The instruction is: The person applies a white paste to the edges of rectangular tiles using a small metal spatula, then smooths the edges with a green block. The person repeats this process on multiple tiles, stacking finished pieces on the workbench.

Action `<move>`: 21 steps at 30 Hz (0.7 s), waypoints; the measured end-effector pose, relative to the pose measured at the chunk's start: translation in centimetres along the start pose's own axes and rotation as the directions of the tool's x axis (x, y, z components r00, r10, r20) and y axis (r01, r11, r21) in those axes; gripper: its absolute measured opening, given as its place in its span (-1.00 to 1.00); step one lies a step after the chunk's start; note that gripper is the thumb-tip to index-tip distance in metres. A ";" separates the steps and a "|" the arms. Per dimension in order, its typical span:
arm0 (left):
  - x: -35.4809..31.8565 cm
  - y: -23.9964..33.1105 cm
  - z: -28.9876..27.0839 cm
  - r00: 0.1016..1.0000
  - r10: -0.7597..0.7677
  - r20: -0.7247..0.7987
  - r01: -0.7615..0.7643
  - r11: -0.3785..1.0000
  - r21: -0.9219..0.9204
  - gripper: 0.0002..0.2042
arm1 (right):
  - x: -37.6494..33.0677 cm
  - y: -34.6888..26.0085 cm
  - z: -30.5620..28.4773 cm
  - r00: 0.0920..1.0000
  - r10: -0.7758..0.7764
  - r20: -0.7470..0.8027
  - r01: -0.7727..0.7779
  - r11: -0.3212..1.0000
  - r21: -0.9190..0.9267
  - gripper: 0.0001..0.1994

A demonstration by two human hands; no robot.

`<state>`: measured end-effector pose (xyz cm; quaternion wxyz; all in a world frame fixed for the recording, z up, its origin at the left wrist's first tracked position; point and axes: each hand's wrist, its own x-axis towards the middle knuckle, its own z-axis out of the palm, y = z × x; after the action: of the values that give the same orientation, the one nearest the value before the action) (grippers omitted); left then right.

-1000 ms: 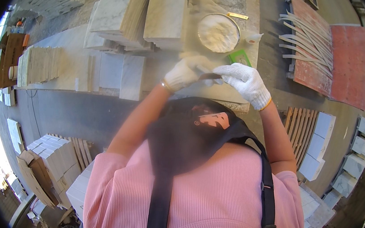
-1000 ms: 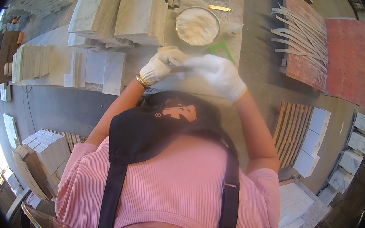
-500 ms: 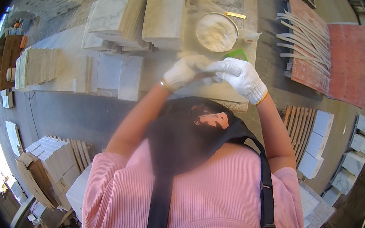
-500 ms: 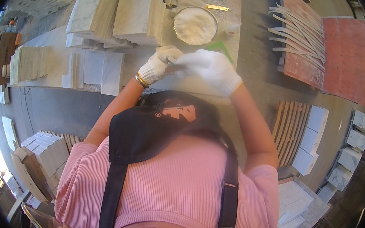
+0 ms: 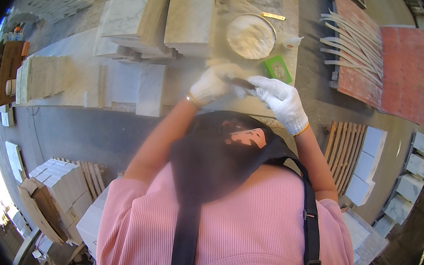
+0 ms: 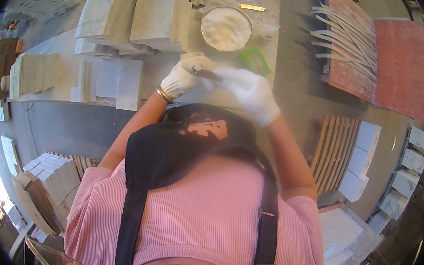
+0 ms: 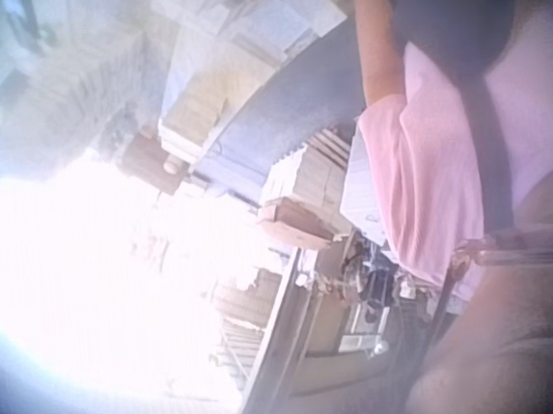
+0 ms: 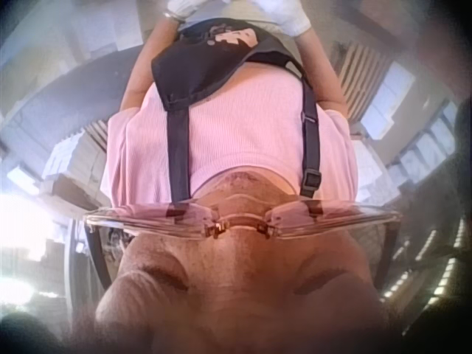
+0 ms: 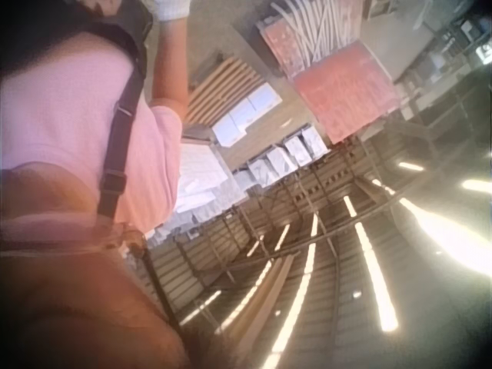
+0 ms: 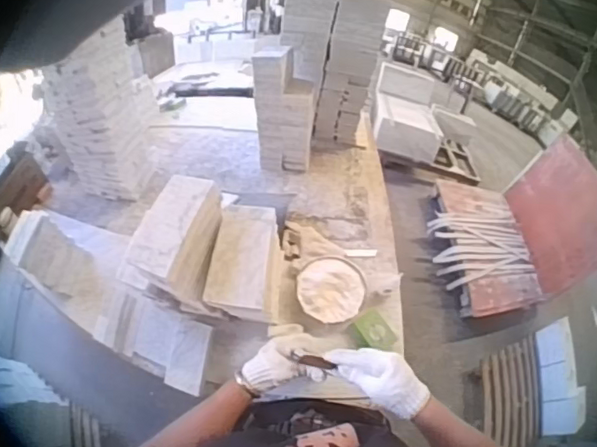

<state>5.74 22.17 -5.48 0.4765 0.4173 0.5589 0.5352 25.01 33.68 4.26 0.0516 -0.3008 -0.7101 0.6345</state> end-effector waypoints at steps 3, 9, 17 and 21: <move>0.1 -0.7 -0.2 1.000 0.002 -0.013 -0.001 0.998 0.070 -0.50 | -0.5 0.2 0.4 0.999 -0.010 -0.034 0.012 0.999 0.042 -0.67; 0.3 -0.9 -0.4 0.999 -0.052 0.007 0.052 0.998 0.042 -0.48 | 0.4 -0.7 -1.7 0.991 -0.027 0.128 0.046 0.989 -0.142 -0.65; 0.1 0.0 -0.1 0.997 -0.070 -0.024 0.073 0.984 0.164 -0.58 | -0.1 -0.6 -0.7 0.991 0.111 0.072 -0.114 0.993 0.038 -0.64; 0.0 0.9 0.2 0.997 -0.056 -0.053 0.064 0.982 0.179 -0.57 | -1.2 0.1 1.0 0.993 0.086 -0.084 -0.078 0.993 0.088 -0.64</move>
<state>5.91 22.27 -4.57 0.4392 0.4289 0.6285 0.4775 25.53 32.24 4.34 0.0691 -0.3546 -0.6669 0.6517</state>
